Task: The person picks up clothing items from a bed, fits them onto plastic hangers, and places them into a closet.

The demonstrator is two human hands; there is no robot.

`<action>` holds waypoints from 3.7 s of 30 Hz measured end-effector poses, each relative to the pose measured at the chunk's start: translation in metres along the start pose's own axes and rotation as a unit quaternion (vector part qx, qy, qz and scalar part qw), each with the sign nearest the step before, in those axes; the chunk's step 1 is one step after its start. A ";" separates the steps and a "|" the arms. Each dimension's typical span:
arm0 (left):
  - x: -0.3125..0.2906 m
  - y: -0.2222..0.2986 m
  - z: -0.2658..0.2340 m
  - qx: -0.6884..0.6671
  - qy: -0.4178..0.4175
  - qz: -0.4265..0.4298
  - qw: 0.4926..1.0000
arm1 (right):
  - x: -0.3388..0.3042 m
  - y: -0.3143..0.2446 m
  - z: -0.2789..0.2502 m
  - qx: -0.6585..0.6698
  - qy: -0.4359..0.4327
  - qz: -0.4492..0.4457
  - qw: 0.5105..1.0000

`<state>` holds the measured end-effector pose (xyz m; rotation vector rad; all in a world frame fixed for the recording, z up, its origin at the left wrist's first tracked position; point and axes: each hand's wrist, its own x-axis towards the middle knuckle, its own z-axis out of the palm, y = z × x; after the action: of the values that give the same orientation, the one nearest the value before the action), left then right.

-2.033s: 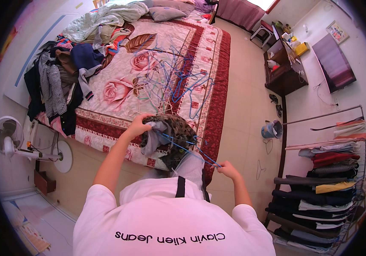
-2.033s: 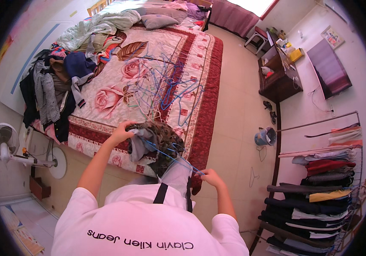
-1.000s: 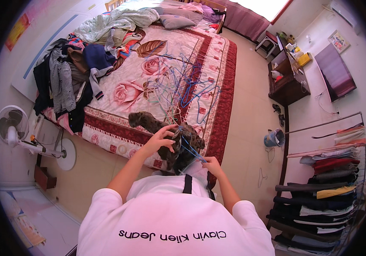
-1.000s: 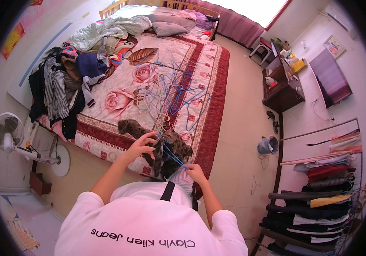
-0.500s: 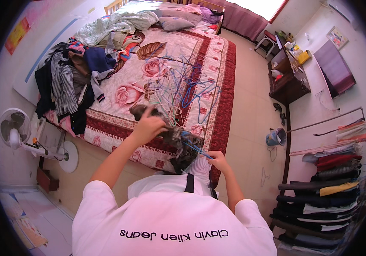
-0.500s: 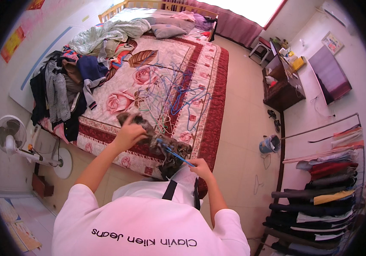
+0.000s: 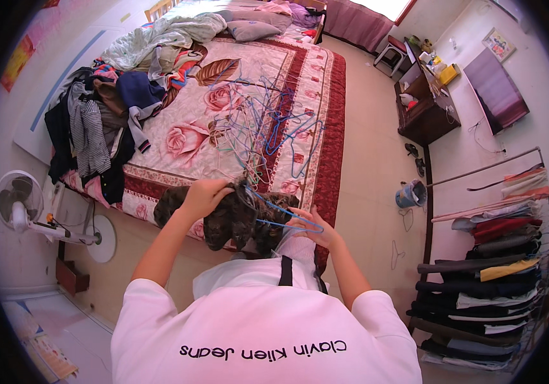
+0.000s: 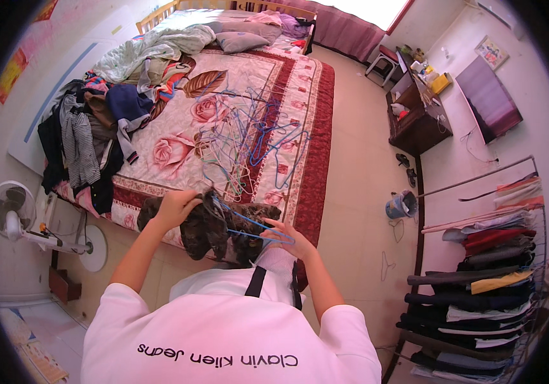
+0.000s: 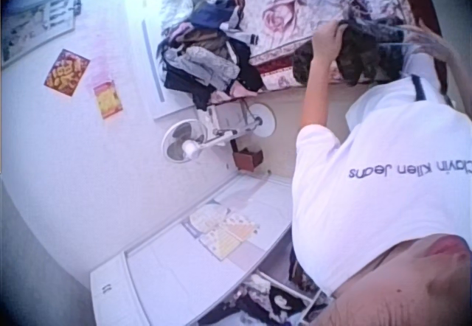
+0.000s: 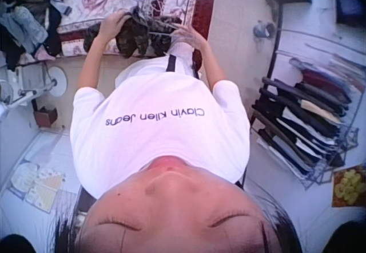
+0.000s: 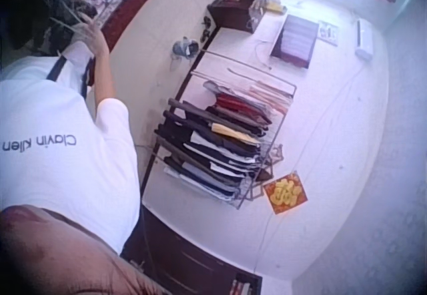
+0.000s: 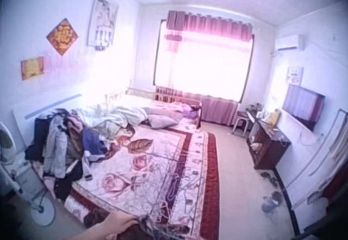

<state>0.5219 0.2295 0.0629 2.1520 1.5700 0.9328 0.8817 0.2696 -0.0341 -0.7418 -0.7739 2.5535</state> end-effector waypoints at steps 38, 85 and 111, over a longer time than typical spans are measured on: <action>-0.030 -0.041 -0.016 0.177 0.034 -0.040 0.983 | 0.052 -0.035 0.055 -0.453 0.421 -0.347 0.705; 0.002 -0.024 -0.006 0.314 0.005 -0.058 0.948 | 0.090 -0.032 -0.002 -0.448 0.427 -0.197 0.760; -0.006 -0.011 0.010 0.176 -0.001 -0.060 0.983 | 0.114 -0.037 0.023 -0.504 0.440 -0.114 0.734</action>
<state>0.5191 0.2290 0.0468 2.2471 1.9621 0.6541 0.7852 0.3439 -0.0390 -1.8017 -1.6717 1.0750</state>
